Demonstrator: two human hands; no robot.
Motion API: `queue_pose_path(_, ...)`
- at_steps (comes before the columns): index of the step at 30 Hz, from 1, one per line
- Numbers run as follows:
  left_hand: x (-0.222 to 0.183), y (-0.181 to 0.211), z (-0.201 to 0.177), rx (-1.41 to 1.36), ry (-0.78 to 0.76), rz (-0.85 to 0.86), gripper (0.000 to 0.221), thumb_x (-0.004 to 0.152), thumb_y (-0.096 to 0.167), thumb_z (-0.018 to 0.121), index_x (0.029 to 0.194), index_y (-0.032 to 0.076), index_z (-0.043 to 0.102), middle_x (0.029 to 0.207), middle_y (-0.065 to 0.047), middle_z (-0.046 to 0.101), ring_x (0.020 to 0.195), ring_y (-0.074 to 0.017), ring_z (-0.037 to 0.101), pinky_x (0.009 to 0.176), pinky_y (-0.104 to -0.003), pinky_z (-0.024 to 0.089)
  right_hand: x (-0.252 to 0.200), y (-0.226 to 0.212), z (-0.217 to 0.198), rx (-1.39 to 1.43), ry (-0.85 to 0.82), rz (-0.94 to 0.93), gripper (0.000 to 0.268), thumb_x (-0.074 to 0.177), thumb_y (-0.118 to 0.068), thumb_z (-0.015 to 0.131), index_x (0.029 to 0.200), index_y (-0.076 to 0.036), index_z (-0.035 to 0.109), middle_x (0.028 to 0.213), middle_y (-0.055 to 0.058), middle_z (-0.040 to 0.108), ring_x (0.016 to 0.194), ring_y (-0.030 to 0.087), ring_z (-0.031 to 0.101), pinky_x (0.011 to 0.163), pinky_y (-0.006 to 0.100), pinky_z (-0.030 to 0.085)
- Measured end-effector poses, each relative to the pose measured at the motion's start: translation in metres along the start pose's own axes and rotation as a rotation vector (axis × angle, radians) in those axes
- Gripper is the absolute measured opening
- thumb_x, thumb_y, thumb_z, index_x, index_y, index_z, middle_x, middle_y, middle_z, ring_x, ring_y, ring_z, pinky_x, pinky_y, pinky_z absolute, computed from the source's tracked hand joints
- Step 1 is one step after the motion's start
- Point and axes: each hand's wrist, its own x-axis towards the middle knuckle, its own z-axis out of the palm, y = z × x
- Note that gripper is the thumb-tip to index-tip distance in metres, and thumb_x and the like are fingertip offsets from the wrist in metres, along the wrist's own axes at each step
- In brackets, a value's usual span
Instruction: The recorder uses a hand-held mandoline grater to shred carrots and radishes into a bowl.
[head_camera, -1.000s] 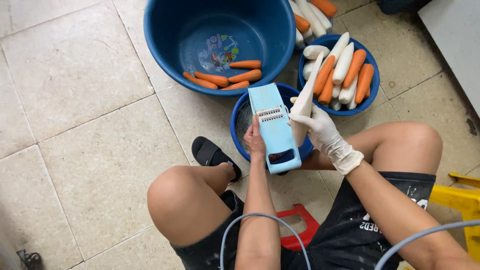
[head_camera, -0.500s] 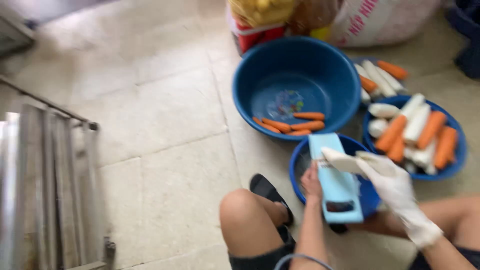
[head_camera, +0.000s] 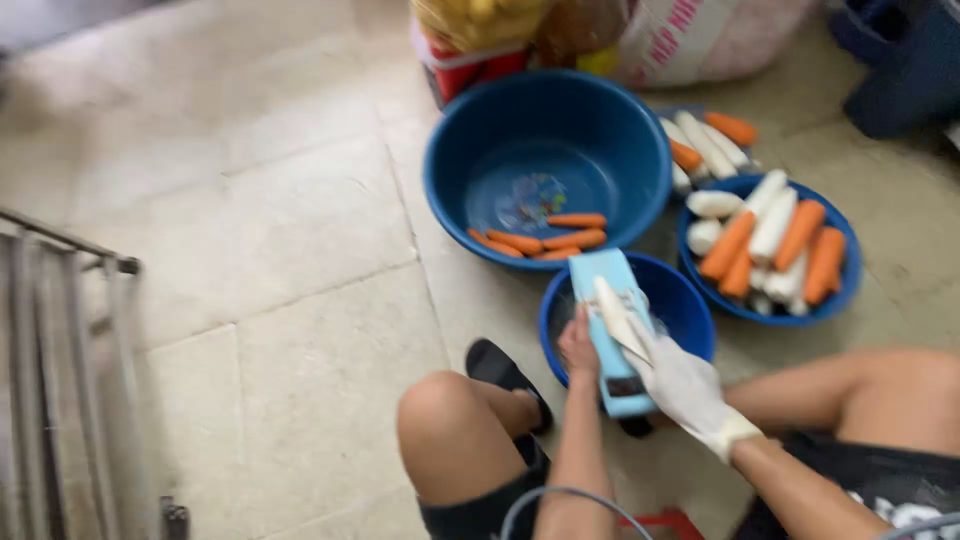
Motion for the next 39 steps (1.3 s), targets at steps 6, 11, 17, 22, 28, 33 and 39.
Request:
queue_pose_path(6, -0.02, 0.043, 0.0, 0.048, 0.023, -0.114, 0.052, 0.099, 0.05, 0.061, 0.097, 0.001, 0.08, 0.08, -0.003, 0.072, 0.071, -0.0096, 0.056, 0.066, -0.03, 0.048, -0.003, -0.005, -0.006, -0.05, -0.025, -0.029, 0.067, 0.099, -0.04, 0.051, 0.161, -0.023, 0.029, 0.07, 0.021, 0.071, 0.064, 0.042, 0.07, 0.061, 0.055, 0.054)
queue_pose_path(11, -0.025, 0.056, 0.005, 0.028, -0.052, -0.132, 0.057, 0.098, 0.053, 0.062, 0.098, -0.001, 0.081, 0.082, -0.004, 0.074, 0.073, -0.0099, 0.063, 0.069, -0.027, 0.051, 0.009, -0.01, 0.0, -0.048, 0.028, -0.053, 0.073, 0.1, -0.04, 0.053, 0.163, -0.015, 0.025, 0.065, 0.022, 0.068, 0.057, 0.042, 0.067, 0.055, 0.055, 0.052)
queue_pose_path(17, -0.022, 0.037, 0.002, -0.022, -0.026, -0.132, 0.056, 0.103, 0.05, 0.062, 0.1, -0.003, 0.08, 0.082, -0.006, 0.071, 0.072, -0.0123, 0.058, 0.067, -0.031, 0.049, -0.037, -0.01, -0.006, -0.124, -0.029, -0.077, 0.072, 0.098, -0.044, 0.054, 0.161, -0.018, 0.029, 0.06, 0.021, 0.067, 0.054, 0.041, 0.068, 0.053, 0.054, 0.053)
queue_pose_path(22, -0.034, 0.015, 0.0, 0.031, 0.042, -0.245, 0.052, 0.097, 0.049, 0.06, 0.101, 0.001, 0.079, 0.087, -0.004, 0.077, 0.077, -0.0114, 0.068, 0.073, -0.029, 0.054, -0.044, 0.012, 0.018, -0.106, -0.079, -0.073, 0.068, 0.101, -0.041, 0.051, 0.161, -0.017, 0.029, 0.064, 0.022, 0.068, 0.056, 0.043, 0.067, 0.054, 0.056, 0.052)
queue_pose_path(28, -0.029, 0.036, 0.01, 0.129, -0.054, -0.216, 0.053, 0.098, 0.049, 0.063, 0.1, -0.002, 0.08, 0.086, -0.007, 0.077, 0.078, -0.0122, 0.066, 0.074, -0.03, 0.054, -0.033, 0.015, -0.002, -0.058, -0.152, 0.036, 0.072, 0.098, -0.04, 0.051, 0.162, -0.022, 0.026, 0.069, 0.024, 0.07, 0.062, 0.045, 0.069, 0.061, 0.057, 0.053)
queue_pose_path(33, -0.025, 0.069, 0.006, -0.092, -0.094, -0.142, 0.054, 0.102, 0.048, 0.062, 0.1, -0.003, 0.079, 0.085, -0.006, 0.074, 0.074, -0.0133, 0.063, 0.069, -0.032, 0.052, -0.02, -0.001, -0.013, -0.028, -0.108, -0.011, 0.071, 0.098, -0.042, 0.051, 0.162, -0.023, 0.026, 0.072, 0.024, 0.071, 0.065, 0.045, 0.069, 0.064, 0.056, 0.053)
queue_pose_path(39, -0.032, 0.111, -0.006, 0.07, 0.031, -0.066, 0.059, 0.105, 0.051, 0.052, 0.103, -0.003, 0.077, 0.085, -0.01, 0.075, 0.077, -0.0144, 0.063, 0.07, -0.032, 0.051, -0.009, -0.018, -0.004, 0.019, -0.125, -0.051, 0.071, 0.098, -0.045, 0.051, 0.162, -0.025, 0.026, 0.072, 0.025, 0.07, 0.066, 0.045, 0.069, 0.062, 0.057, 0.053)
